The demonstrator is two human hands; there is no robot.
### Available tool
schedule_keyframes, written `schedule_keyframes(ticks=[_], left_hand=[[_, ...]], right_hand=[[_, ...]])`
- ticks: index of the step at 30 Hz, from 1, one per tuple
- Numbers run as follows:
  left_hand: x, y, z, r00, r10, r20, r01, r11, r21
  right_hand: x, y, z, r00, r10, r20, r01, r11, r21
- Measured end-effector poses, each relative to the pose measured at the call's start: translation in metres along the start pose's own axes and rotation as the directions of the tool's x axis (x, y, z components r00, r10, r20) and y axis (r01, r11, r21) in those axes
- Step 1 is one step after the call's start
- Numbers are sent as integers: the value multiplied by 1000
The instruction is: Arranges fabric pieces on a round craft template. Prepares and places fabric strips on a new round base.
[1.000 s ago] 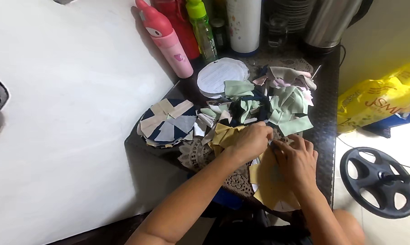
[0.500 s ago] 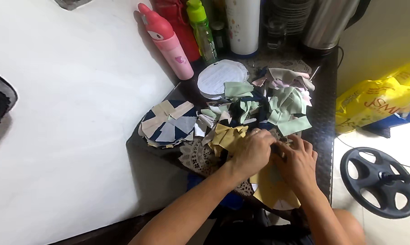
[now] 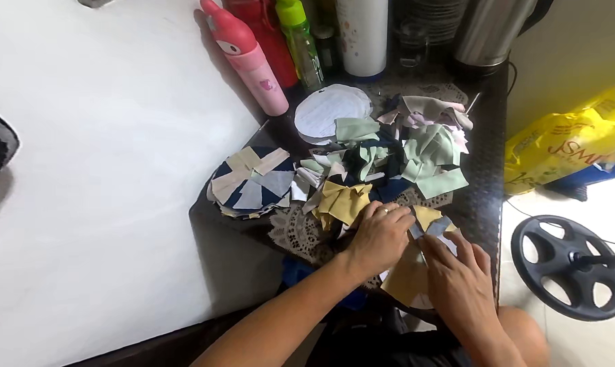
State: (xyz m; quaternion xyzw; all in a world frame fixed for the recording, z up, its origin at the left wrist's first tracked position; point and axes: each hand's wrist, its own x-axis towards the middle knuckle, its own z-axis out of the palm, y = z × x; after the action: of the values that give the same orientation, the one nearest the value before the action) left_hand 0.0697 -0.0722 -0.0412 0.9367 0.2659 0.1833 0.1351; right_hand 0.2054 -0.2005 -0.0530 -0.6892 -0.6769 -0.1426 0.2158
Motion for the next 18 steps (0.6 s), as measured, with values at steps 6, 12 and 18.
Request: schedule_keyframes(ticks=[6, 12, 18], left_hand=[[2, 13, -4, 987, -84, 136, 76, 995, 64], [11, 24, -15, 971, -117, 211, 104, 992, 71], [-1, 41, 12, 996, 30, 79, -32, 999, 30]], right_hand=[[-6, -6, 6, 999, 44, 14, -44, 999, 3], [-4, 5, -5, 986, 167, -8, -164, 975, 148], [19, 30, -6, 963, 265, 45, -269, 958, 98]])
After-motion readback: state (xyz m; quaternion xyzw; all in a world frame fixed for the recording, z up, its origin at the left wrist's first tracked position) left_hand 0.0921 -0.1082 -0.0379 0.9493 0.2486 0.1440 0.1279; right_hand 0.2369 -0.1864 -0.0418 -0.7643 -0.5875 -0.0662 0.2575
